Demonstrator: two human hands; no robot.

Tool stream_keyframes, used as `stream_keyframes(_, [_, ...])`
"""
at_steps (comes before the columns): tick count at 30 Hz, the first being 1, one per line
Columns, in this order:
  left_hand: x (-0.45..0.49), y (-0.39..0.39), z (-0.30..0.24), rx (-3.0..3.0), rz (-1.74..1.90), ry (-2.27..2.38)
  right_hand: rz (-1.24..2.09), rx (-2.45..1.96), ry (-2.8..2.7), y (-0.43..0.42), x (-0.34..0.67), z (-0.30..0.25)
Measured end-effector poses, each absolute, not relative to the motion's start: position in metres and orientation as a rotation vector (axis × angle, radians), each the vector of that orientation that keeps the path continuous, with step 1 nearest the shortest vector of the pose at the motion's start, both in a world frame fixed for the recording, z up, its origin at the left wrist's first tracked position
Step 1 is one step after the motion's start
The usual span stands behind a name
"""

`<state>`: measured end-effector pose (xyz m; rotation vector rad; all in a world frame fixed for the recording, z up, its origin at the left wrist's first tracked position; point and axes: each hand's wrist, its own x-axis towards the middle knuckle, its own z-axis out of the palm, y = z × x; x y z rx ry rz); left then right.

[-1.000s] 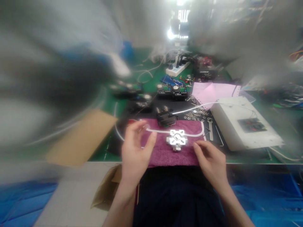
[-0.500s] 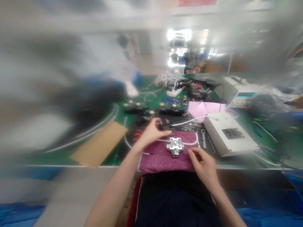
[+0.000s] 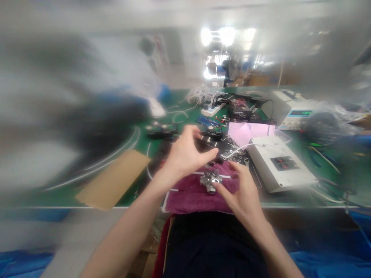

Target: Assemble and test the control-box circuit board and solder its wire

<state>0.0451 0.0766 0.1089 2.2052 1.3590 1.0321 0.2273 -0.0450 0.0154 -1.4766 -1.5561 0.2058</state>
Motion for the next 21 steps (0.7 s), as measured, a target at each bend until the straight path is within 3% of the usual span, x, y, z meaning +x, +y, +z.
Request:
stream_keyframes(7, [0.057, 0.057, 0.137, 2.265, 0.933, 1.457, 0.388, -1.345, -1.312, -0.029, 0.212, 0.032])
stream_keyframes(12, [0.056, 0.056, 0.144, 2.223, 0.9, 1.361, 0.894, -1.122, -1.097, -0.042, 0.21, 0.032])
stream_keyframes(21, [0.03, 0.045, 0.135, 1.922, 0.688, 0.738, 1.325, -1.09, -0.646, -0.053, 0.258, 0.052])
